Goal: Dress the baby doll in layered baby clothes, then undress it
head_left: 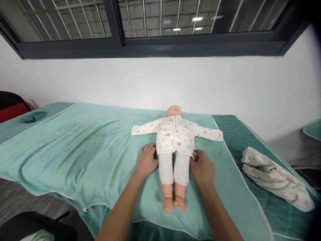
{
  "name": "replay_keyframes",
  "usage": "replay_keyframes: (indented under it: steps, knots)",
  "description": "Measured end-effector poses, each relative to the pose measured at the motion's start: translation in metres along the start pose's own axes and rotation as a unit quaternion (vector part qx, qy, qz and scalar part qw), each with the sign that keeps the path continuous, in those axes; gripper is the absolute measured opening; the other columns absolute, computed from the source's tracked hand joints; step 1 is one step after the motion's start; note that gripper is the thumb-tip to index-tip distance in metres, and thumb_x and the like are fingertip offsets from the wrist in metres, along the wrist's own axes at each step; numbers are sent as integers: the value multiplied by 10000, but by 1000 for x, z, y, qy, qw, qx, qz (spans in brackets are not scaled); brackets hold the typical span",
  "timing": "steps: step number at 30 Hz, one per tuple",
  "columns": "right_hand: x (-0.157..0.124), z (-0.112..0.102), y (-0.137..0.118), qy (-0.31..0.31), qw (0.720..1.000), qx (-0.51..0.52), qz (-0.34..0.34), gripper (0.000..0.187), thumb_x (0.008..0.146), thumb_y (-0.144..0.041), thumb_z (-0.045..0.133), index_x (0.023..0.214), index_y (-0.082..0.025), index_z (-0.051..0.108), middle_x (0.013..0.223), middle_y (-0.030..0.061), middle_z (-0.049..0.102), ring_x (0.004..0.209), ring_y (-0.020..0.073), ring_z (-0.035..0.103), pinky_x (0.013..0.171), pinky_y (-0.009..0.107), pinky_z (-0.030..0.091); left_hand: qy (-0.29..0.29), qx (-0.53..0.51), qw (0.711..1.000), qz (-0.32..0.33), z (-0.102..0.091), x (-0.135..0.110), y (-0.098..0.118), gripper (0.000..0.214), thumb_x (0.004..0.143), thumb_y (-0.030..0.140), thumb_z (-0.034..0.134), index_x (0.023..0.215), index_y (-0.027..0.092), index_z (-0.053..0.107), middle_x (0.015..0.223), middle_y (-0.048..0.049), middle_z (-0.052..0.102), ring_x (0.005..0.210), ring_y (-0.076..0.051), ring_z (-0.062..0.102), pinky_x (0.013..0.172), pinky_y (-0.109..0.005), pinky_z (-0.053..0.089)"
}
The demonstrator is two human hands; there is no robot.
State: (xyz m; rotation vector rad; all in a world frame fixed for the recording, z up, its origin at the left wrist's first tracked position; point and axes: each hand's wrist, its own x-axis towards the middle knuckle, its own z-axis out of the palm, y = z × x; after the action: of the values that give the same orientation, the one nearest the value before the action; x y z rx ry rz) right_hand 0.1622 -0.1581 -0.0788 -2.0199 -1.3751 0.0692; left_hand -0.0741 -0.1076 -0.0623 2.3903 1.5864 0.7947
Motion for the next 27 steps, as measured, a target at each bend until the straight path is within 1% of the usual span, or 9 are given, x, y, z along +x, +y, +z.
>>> replay_keyframes:
  steps: [2,4,8,11,14,17,20,24,27]
  knots:
    - [1,-1,-2,-24,1000,-3,14,269,846,-321,514,1069,-217,623,788,39,681,774,261,618,708,356,335,5,12,1000,1,2,2,2,254,852,224,578,1093,254,653,1281,-35,648,1200,-248,548,1052,-405,372]
    - [1,-3,-3,-32,999,18,24,263,856,-337,502,1057,-224,629,799,36,688,763,252,622,701,347,341,10,17,1000,-1,2,2,3,260,872,221,550,1107,258,655,1249,-34,665,1170,-245,563,1029,-402,384]
    - [0,-5,1,-26,994,94,51,277,860,-421,522,1030,-233,633,791,19,678,707,231,608,643,316,360,48,17,997,-53,1,-2,2,177,893,220,505,964,224,667,1087,-56,706,1050,-237,607,928,-374,436]
    - [-1,-6,3,-17,988,136,77,330,841,-455,555,1061,-222,630,790,18,667,703,230,601,615,309,376,82,12,993,-84,-1,-8,1,116,874,220,529,886,221,644,1024,-58,711,1012,-235,615,894,-362,444]
    - [-3,-6,3,-13,983,158,95,368,842,-472,562,1102,-218,619,810,16,664,721,229,600,619,310,393,92,34,991,-86,0,-11,1,84,873,239,546,858,221,627,1002,-60,711,1007,-255,610,878,-388,438]
    - [-3,-6,2,-7,984,151,96,349,846,-451,558,1101,-219,614,807,3,643,732,215,586,638,306,397,102,40,990,-92,0,-11,1,69,871,237,543,832,219,597,1082,-72,695,1056,-278,596,889,-422,433]
    - [-4,-6,4,3,987,143,78,322,858,-435,537,1078,-213,617,825,7,622,749,206,570,658,304,397,121,-18,987,-102,0,-10,-2,34,840,191,543,824,218,555,1170,-72,661,1110,-273,588,922,-427,435]
    - [-8,-6,11,14,991,122,53,308,873,-418,512,1072,-209,623,889,28,623,796,209,568,685,310,397,149,-146,974,-87,2,-11,-11,252,757,56,475,930,227,541,1188,-60,641,1106,-223,593,930,-382,456]
    - [-13,-7,16,19,992,112,62,300,868,-410,523,1065,-209,626,897,34,623,817,216,572,694,316,399,160,-197,962,-103,6,-11,-16,270,771,67,458,970,226,548,1138,-60,657,1066,-214,608,930,-373,471]
